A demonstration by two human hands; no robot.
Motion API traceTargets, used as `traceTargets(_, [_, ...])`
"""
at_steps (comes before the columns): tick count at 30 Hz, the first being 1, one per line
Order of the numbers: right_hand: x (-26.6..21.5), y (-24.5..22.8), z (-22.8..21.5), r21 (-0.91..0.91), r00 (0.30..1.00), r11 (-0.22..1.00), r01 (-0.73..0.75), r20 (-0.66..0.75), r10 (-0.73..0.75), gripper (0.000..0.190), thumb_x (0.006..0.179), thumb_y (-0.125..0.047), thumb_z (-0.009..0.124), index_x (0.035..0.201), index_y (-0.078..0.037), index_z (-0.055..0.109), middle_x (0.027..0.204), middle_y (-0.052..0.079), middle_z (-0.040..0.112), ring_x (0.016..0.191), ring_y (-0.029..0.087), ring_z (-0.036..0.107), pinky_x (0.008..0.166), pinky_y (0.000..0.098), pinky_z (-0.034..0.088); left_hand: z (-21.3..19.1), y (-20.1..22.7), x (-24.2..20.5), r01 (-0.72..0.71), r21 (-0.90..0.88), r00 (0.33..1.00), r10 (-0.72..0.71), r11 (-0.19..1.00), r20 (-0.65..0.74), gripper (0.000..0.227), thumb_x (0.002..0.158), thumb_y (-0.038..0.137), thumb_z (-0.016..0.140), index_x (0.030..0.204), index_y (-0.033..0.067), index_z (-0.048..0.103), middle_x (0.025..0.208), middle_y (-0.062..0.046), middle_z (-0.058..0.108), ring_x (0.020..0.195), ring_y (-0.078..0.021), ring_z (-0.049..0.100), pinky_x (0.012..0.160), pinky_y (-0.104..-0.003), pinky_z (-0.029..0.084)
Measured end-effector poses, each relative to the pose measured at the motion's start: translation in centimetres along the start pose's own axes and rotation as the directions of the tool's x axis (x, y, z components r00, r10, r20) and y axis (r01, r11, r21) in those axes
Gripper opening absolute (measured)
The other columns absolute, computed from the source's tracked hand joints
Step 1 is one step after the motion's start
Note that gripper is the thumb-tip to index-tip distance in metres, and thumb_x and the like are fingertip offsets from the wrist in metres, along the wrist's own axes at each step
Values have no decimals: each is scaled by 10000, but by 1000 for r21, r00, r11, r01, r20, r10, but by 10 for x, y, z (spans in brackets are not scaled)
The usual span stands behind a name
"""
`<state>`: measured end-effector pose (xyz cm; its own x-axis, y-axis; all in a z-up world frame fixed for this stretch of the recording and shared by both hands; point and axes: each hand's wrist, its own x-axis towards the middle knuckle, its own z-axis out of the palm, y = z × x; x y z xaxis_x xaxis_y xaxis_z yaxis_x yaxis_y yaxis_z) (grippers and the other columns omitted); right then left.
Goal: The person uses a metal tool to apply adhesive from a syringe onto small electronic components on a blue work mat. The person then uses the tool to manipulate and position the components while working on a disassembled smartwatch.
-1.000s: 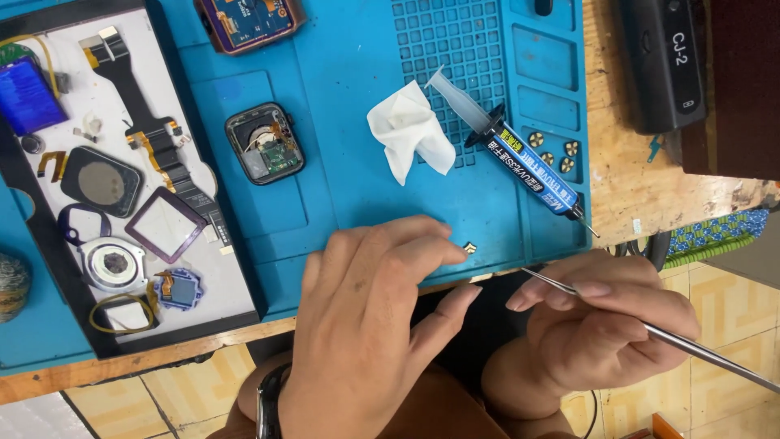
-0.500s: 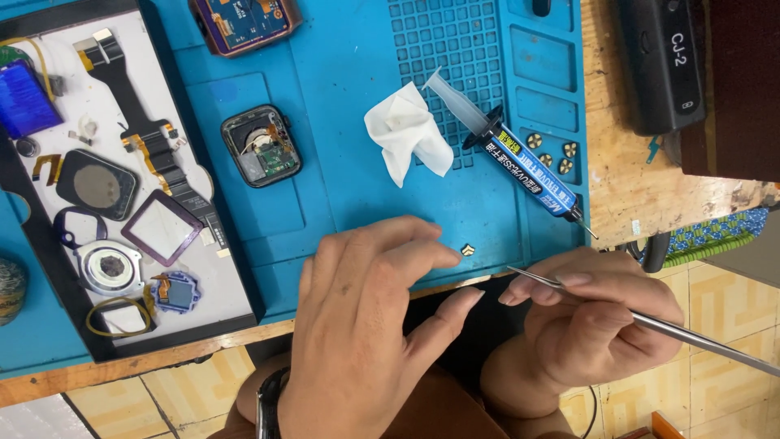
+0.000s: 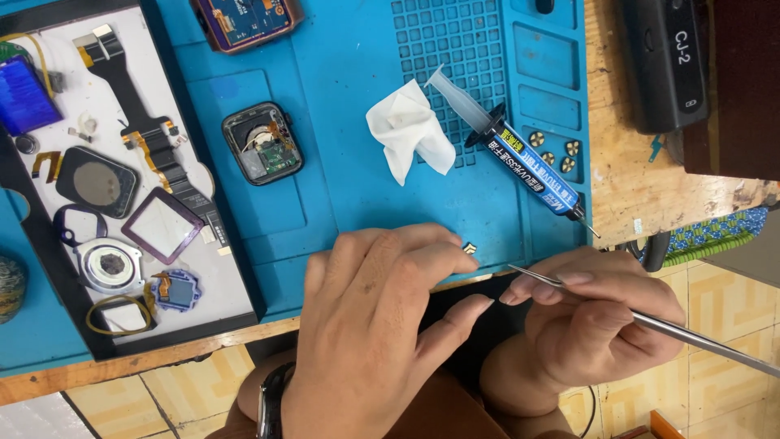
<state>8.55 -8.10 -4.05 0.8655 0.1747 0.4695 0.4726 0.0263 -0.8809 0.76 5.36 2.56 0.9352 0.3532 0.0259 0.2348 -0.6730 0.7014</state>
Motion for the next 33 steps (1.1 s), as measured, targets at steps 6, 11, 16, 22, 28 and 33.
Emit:
traceTargets(6, [-2,3,2,3,1000,1000,12,-23,-12,254,1011,-273,474,849,-78,492,485,64,424,439,194,563,391,227,396,-3,-3,-1,-4,-55,999,6,998,41,243,865,337,635,1054,234,521,1167,57,611,948,-198,558,690,-366,321])
traceTargets(11, [4,7,-5,21,998,999,28,47,-29,273,1029,-299,449,894,-64,482,492,75,439,428,174,567,371,233,450,-7,-4,-14,-1,-70,971,-16,998,-237,176,811,216,716,952,164,624,1060,-79,602,839,-216,594,768,-316,510])
traceTargets(16, [0,10,4,-67,1000,998,-10,-24,9,396,1012,-400,479,827,-49,465,488,64,395,378,150,515,366,207,419,7,-50,-12,-424,380,853,503,822,-136,134,891,278,736,960,168,703,928,-5,639,733,-110,585,586,-259,476])
traceTargets(22, [-1,-1,10,-110,989,989,-101,100,112,351,1008,-350,463,867,-32,511,571,72,498,450,118,589,459,179,556,21,-51,-10,-310,568,868,471,762,-158,137,926,386,598,983,366,720,853,101,583,695,-75,503,618,-247,416])
traceTargets(28, [-3,-8,24,-223,982,968,-114,124,144,331,989,-317,433,784,-65,499,551,63,529,419,104,535,427,182,462,29,-54,-18,-252,606,870,451,755,-200,90,888,453,705,951,390,718,850,131,593,689,-64,523,628,-236,434])
traceTargets(33, [-6,-6,27,-296,991,949,-106,47,125,381,971,-366,451,762,-49,491,467,51,424,388,114,482,438,186,407,31,-54,-18,-228,619,867,446,752,-223,99,874,481,743,934,407,716,845,143,574,689,-60,516,629,-229,416])
